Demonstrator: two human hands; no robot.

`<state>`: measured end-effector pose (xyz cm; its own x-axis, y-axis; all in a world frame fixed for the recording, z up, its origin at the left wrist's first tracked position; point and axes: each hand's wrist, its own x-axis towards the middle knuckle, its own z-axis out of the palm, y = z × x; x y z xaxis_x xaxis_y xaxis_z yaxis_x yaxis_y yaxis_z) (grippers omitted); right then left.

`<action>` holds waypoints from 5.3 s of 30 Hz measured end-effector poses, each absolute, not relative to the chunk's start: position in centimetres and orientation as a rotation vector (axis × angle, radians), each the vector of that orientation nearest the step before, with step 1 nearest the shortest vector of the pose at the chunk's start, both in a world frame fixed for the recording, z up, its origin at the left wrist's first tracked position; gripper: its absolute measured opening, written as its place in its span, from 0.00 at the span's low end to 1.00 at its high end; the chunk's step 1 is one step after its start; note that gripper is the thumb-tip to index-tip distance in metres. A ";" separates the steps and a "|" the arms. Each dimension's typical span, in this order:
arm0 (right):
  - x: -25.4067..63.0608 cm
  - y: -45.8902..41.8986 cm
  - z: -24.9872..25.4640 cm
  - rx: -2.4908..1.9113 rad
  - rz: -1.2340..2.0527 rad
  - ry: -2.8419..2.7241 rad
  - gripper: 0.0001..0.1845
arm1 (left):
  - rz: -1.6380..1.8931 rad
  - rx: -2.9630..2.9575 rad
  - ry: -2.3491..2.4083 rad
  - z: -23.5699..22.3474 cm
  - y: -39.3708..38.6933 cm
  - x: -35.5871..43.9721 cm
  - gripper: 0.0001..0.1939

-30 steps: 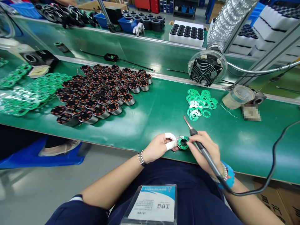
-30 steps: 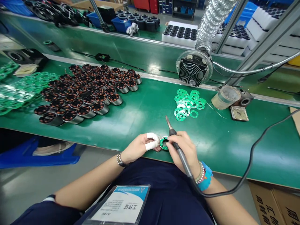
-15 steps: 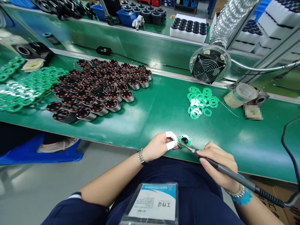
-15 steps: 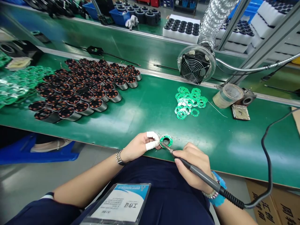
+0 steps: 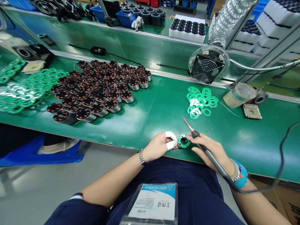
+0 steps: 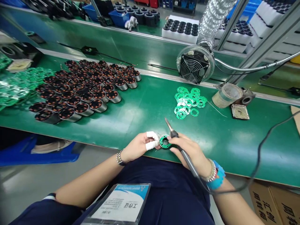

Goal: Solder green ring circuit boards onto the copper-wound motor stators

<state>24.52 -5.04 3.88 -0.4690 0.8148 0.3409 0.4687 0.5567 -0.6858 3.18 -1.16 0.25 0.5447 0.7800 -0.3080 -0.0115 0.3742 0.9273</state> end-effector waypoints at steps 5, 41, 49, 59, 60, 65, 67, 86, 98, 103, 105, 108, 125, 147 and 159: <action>24.1 -3.1 2.4 -1.047 0.816 -2.223 0.17 | 0.622 1.194 0.907 0.0 -1.5 2.4 0.07; 21.7 -6.0 0.2 -1.273 0.494 -1.918 0.21 | 0.639 1.271 0.922 0.7 -2.1 3.2 0.06; 21.7 -6.0 0.1 -1.252 0.522 -1.922 0.22 | 0.686 1.443 0.929 -0.6 -2.5 2.8 0.06; 22.5 -6.9 2.8 -1.103 0.418 -1.902 0.15 | 0.662 1.536 0.984 -0.5 -2.5 2.9 0.07; 22.7 -7.2 3.5 -1.080 0.429 -1.911 0.15 | 0.664 1.521 0.980 -0.6 -2.5 2.8 0.07; 23.7 -8.3 5.4 -1.007 0.534 -1.925 0.17 | 0.679 1.475 0.957 -0.7 -2.5 2.8 0.06; 23.8 -8.4 5.3 -1.023 0.583 -1.910 0.17 | 0.685 1.476 0.961 -0.7 -2.5 2.9 0.06; 23.8 -8.4 4.7 -1.035 0.642 -1.887 0.17 | 0.693 1.403 0.955 -0.8 -2.4 3.0 0.05; 24.5 -8.5 5.5 -1.047 0.621 -1.862 0.18 | 0.685 1.437 0.999 -0.6 -2.5 3.1 0.04; 24.9 -8.3 5.6 -1.088 0.648 -1.805 0.17 | 0.682 1.415 0.981 -0.6 -2.5 3.1 0.04; 25.0 -8.2 5.5 -1.109 0.658 -1.775 0.16 | 0.681 1.414 0.989 -0.5 -2.5 3.1 0.04; 25.0 -8.0 5.2 -1.134 0.671 -1.761 0.14 | 0.681 1.413 0.982 -0.5 -2.5 3.0 0.05; 25.2 -6.4 5.1 -1.226 0.605 -1.793 0.10 | 0.683 1.452 0.991 -0.6 -2.6 2.9 0.05; 38.9 2.5 2.0 -1.632 -0.092 -1.660 0.13 | 0.537 2.038 1.683 3.4 23.5 7.5 0.40; 32.9 3.8 0.7 -1.279 0.185 -2.122 0.17 | 0.517 2.126 1.789 1.2 31.6 7.5 0.42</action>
<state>32.87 3.84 0.75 -0.3173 0.8331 0.4531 0.7421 0.5156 -0.4283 7.47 31.57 1.24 0.1530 0.9856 0.0723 0.8720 -0.1690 0.4594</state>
